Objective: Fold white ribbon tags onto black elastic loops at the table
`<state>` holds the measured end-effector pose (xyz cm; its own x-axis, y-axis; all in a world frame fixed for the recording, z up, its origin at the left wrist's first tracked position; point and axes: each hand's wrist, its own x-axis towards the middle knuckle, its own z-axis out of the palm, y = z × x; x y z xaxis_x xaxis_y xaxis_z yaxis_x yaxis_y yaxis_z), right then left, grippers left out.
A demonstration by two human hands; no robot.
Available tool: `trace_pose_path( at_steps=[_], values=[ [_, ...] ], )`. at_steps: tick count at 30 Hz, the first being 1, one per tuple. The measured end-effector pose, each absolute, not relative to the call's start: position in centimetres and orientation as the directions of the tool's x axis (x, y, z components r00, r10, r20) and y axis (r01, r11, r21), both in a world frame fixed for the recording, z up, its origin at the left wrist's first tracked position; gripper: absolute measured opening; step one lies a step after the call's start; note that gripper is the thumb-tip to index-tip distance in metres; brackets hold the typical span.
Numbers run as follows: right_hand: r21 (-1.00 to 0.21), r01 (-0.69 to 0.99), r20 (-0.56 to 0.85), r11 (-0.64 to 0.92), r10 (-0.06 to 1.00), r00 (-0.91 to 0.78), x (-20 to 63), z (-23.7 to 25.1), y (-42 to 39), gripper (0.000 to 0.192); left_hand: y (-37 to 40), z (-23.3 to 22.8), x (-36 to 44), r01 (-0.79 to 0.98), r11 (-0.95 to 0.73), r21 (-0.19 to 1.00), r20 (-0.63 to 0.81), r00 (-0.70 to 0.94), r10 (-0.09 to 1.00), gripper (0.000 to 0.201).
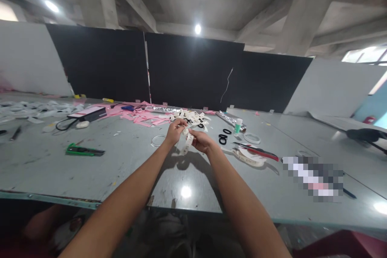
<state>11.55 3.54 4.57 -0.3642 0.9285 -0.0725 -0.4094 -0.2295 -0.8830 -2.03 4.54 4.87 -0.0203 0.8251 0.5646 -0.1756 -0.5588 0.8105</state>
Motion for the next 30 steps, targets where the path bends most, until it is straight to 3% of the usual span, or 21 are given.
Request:
trace_pose_path(
  at_steps=[4,9,21,30],
  values=[
    [-0.846,-0.499,-0.055,-0.191,0.96,-0.275,11.5,4.6,3.9,0.01,3.7,5.3,-2.1,0.086,-0.76,0.644,0.765,-0.045,0.643,0.011],
    [-0.824,-0.55,-0.015,-0.137,0.975,-0.221,11.4,4.8,3.7,0.009,3.2,5.4,-2.3,0.292,-0.767,0.571,0.803,-0.004,0.596,0.005],
    [-0.805,-0.587,0.048,-0.083,0.978,-0.204,11.5,4.8,3.7,0.002,3.4,5.4,-1.8,0.168,-0.709,0.685,0.723,-0.032,0.69,0.014],
    [-0.826,-0.563,0.08,-0.043,0.978,-0.192,11.5,4.7,3.7,0.009,3.7,4.9,-2.5,0.377,-0.749,0.544,0.81,-0.002,0.587,0.007]
  ],
)
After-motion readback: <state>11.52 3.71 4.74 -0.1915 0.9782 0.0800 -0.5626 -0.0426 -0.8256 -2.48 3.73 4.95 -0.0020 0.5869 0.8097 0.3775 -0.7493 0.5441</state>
